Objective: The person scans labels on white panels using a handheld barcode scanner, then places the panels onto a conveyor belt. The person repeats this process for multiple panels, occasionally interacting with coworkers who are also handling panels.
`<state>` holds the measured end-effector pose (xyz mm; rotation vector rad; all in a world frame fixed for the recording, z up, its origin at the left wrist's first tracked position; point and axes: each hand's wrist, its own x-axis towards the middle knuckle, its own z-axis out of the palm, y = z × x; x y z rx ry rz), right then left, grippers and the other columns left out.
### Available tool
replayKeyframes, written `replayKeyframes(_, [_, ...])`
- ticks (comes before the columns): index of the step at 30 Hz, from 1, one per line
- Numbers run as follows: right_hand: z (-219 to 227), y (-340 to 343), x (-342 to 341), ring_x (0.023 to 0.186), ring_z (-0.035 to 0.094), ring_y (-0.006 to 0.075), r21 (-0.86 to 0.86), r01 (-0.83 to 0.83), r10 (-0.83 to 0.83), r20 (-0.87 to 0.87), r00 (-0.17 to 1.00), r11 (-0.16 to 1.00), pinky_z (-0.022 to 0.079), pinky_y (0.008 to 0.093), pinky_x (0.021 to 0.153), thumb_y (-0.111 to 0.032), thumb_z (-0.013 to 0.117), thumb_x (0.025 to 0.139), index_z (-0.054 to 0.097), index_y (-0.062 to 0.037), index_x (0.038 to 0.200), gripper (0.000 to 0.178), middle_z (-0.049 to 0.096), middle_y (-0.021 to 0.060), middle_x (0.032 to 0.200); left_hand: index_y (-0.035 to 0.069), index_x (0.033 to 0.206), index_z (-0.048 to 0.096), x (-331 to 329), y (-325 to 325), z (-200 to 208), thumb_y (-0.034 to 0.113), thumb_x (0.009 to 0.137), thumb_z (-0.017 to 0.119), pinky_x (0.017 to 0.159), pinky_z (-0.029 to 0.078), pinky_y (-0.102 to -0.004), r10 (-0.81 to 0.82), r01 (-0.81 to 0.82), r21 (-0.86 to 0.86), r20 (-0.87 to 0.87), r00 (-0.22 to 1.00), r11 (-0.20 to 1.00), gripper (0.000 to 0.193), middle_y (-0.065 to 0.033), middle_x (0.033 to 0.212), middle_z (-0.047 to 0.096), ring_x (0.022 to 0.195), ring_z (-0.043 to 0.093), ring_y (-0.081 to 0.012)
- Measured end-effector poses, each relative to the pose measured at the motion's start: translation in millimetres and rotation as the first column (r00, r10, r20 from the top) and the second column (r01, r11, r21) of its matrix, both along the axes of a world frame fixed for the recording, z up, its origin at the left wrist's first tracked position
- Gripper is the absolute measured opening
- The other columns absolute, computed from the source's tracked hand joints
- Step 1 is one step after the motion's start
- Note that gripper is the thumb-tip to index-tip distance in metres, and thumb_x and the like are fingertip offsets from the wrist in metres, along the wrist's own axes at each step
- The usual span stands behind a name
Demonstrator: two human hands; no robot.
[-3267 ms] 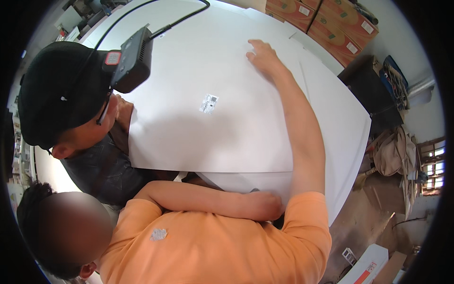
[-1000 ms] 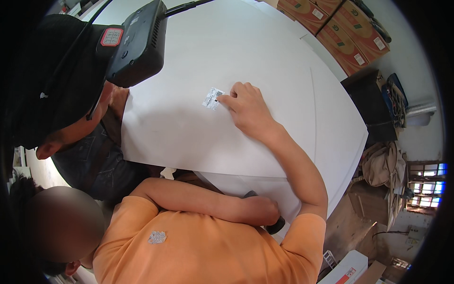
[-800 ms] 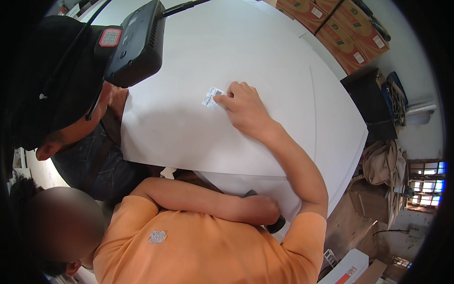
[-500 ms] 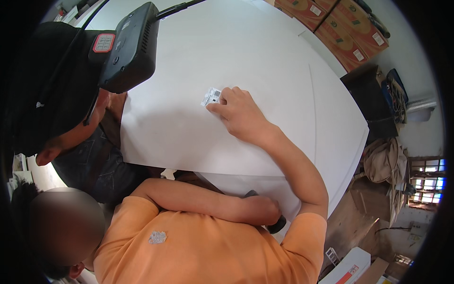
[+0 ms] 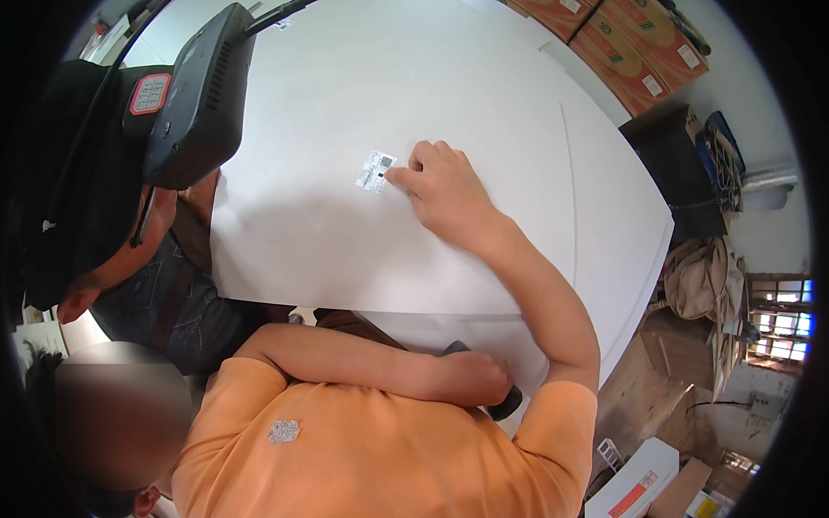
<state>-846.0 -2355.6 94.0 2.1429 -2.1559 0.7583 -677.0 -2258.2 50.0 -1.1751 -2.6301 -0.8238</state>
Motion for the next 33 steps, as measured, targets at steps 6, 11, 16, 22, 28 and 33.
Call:
replayKeyframes(6, [-5.0,-8.4,2.8,0.084,0.051,0.0252,-0.031,0.001,0.0,0.014,1.0,1.0,0.041,0.0373,0.075,0.002,0.061,0.083,0.072,-0.0137,0.103,0.028,0.052,0.0058,0.091,0.004,0.07,0.064,4.8,3.2,-2.5,0.013,0.075,0.062,0.052,0.051,-0.0309,0.047,-0.048,-0.032,-0.024,0.999,0.998,0.01,-0.0092,0.07,0.066,0.062,0.064,-0.0214])
replayKeyframes(11, [-4.9,-5.9,-0.3,0.087,0.054,0.0274,-0.05,-0.184,0.191,0.221,0.956,0.982,0.044,0.0388,0.079,0.002,0.058,0.083,0.069,-0.009,0.089,0.016,0.056,0.0066,0.091,0.006,0.072,0.064,5.3,3.6,-2.7,0.014,0.075,0.062,0.05,0.049,-0.0295,0.064,-0.07,-0.077,-0.071,0.995,0.995,0.009,-0.0069,0.068,0.065,0.061,0.062,-0.0189])
replayKeyframes(16, [4.3,9.5,-36.2,0.077,0.054,0.0255,-0.014,0.225,-0.201,0.397,0.896,0.974,0.045,0.0347,0.071,0.004,0.05,0.077,0.056,-0.0001,0.08,0.007,0.056,0.0109,0.084,0.008,0.072,0.063,5.3,2.6,-4.1,0.016,0.076,0.062,0.048,0.046,-0.0283,0.056,-0.075,-0.143,-0.134,0.989,0.987,0.009,-0.0043,0.065,0.062,0.059,0.059,-0.017])
replayKeyframes(22, [-0.4,14.9,-50.2,0.078,0.059,0.0283,0.093,0.33,-0.342,0.319,0.884,0.939,0.049,0.0392,0.07,-0.002,0.053,0.084,0.063,-0.0046,0.082,0.01,0.059,0.0107,0.086,0.008,0.072,0.061,6.8,2.8,-3.0,0.016,0.076,0.062,0.048,0.045,-0.0271,0.062,-0.089,-0.173,-0.154,0.986,0.981,0.009,-0.0033,0.065,0.061,0.059,0.058,-0.0157])
replayKeyframes(28, [5.8,14.1,-13.7,0.077,0.062,0.0283,-0.005,-0.045,0.045,0.28,0.959,0.999,0.05,0.0398,0.067,-0.005,0.059,0.084,0.071,-0.013,0.097,0.02,0.059,0.0087,0.084,0.007,0.072,0.062,5.4,1.6,-1.7,0.017,0.075,0.063,0.049,0.047,-0.0285,0.05,-0.072,-0.178,-0.128,0.991,0.981,0.01,-0.0044,0.068,0.062,0.061,0.06,-0.0174])
replayKeyframes(33, [16.7,14.3,13.2,0.077,0.063,0.0287,0.23,-0.387,0.31,0.31,0.899,0.893,0.05,0.0401,0.066,-0.007,0.061,0.083,0.071,-0.0137,0.101,0.021,0.061,0.0082,0.083,0.006,0.075,0.064,1.7,1.7,-2.7,0.017,0.075,0.063,0.052,0.05,-0.0297,0.013,-0.02,-0.085,-0.074,0.997,0.996,0.011,-0.0069,0.071,0.065,0.064,0.063,-0.0197])
